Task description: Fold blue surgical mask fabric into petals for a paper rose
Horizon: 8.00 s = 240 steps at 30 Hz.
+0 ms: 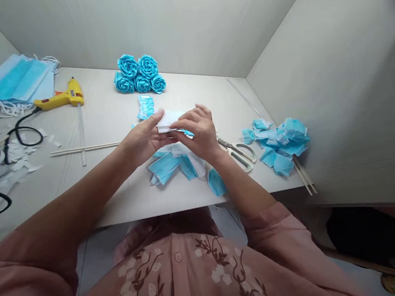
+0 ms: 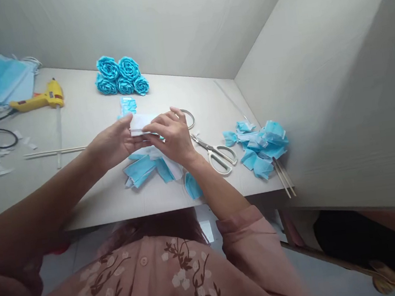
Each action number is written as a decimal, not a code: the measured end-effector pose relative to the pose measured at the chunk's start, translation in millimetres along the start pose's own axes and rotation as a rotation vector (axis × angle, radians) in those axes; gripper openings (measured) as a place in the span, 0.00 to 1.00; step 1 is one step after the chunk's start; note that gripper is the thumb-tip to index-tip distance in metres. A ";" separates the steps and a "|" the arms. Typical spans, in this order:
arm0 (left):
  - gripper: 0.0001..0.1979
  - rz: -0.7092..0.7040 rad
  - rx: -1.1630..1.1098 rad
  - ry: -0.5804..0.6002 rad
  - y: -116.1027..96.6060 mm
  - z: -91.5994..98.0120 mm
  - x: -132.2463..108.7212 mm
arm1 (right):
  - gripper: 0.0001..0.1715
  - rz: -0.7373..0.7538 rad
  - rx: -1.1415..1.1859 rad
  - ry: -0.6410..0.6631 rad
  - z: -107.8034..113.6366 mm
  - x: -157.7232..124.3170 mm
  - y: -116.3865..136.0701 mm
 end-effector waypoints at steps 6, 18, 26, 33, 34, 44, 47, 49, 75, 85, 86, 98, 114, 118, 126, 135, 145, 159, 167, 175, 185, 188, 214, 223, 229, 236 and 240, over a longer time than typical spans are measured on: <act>0.13 -0.034 -0.067 -0.106 -8.9 9.7 -1.7 | 0.18 -0.139 0.179 -0.160 21.0 -0.6 -15.6; 0.14 -0.096 0.020 -0.047 -9.6 4.2 -0.2 | 0.12 -0.261 0.410 -0.051 4.8 -1.3 -26.0; 0.20 -0.150 0.063 -0.051 -16.8 0.6 -5.0 | 0.15 -0.338 0.457 -0.087 6.5 -1.1 -27.1; 0.30 -0.243 0.173 -0.120 -22.9 1.0 -11.8 | 0.13 -0.352 0.502 -0.104 5.2 -1.2 -28.1; 0.29 -0.250 0.173 -0.138 -23.2 2.4 -12.2 | 0.15 -0.354 0.505 -0.101 4.3 -1.3 -28.5; 0.29 -0.254 0.266 -0.191 -20.7 3.1 -11.8 | 0.43 -0.408 0.697 0.053 -16.9 -6.8 -37.8; 0.32 -0.282 0.307 -0.213 -20.9 4.9 -12.3 | 0.42 -0.354 0.646 0.049 -19.0 -7.5 -37.5; 0.33 -0.287 0.273 -0.212 -21.2 7.2 -11.7 | 0.40 -0.337 0.668 0.028 -20.6 -8.4 -38.3; 0.11 -0.033 0.056 -0.097 -5.6 7.3 -1.6 | 0.23 0.114 0.160 -0.006 4.8 1.3 -14.3; 0.14 -0.109 0.290 -0.144 -8.8 8.7 -3.9 | 0.13 0.016 0.264 -0.027 0.4 1.2 -13.9; 0.14 -0.110 0.305 -0.142 -8.8 8.6 -4.0 | 0.14 -0.024 0.304 -0.034 0.6 1.0 -15.7; 0.24 -0.136 0.372 -0.097 -7.3 5.0 -2.8 | 0.23 -0.519 0.799 -0.045 -20.9 -11.6 -45.5; 0.10 -0.182 0.297 -0.168 -17.6 5.7 -8.5 | 0.45 -0.504 0.923 0.013 -34.7 -11.2 -42.0; 0.13 -0.145 0.191 -0.129 -11.9 5.7 -4.7 | 0.44 -0.493 0.894 -0.007 -32.9 -10.5 -42.8; 0.14 -0.145 0.306 -0.164 -13.6 6.0 -7.4 | 0.43 -0.501 0.912 0.026 -35.1 -10.7 -38.5; 0.11 -0.133 0.648 -0.110 -12.2 -6.3 -9.1 | 0.30 -0.505 0.850 0.013 -23.9 -9.5 -38.3; 0.14 -0.141 0.543 -0.127 -17.3 1.3 -9.5 | 0.21 -0.404 0.726 -0.067 -15.2 -6.2 -36.2; 0.14 -0.130 0.431 -0.122 -14.7 8.0 -6.0 | 0.08 -0.126 0.411 -0.026 -0.4 1.6 -19.1; 0.14 -0.138 0.427 -0.119 -15.6 7.7 -6.1 | 0.08 -0.092 0.430 -0.027 -2.2 1.7 -16.9; 0.08 -0.195 0.395 -0.223 -21.8 12.1 -7.6 | 0.30 -0.365 0.725 0.062 -11.8 -2.1 -25.5; 0.09 -0.250 0.398 -0.222 -23.5 7.9 -11.9 | 0.34 -0.592 0.857 0.111 -33.2 -11.6 -33.2; 0.09 -0.246 0.388 -0.216 -21.6 7.6 -11.7 | 0.35 -0.611 0.909 0.069 -34.5 -11.8 -34.3; 0.21 -0.220 0.413 -0.185 -26.6 0.8 -13.0 | 0.31 -0.585 0.907 0.059 -25.5 -6.5 -34.1; 0.14 -0.247 0.505 -0.206 -25.7 2.2 -12.5 | 0.32 -0.607 0.860 0.069 -24.6 -7.3 -35.1; 0.12 -0.222 0.453 -0.216 -21.8 3.5 -12.7 | 0.35 -0.581 0.853 0.033 -18.7 -5.9 -34.7; 0.15 -0.232 0.472 -0.197 -19.6 1.8 -11.3 | 0.37 -0.579 0.823 0.049 -21.8 -5.8 -33.3; 0.20 -0.198 0.470 -0.167 -19.6 0.7 -9.6 | 0.37 -0.550 0.830 0.053 -22.3 -5.1 -31.2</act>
Point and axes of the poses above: each hand's wrist, its own x-axis towards the middle knuckle, its own z-axis out of the back of the hand, y = z × x, the point moved 8 cm from there along x, towards the middle knuckle, and after that the axes turned 6 degrees about z, right-handed, at the moved point
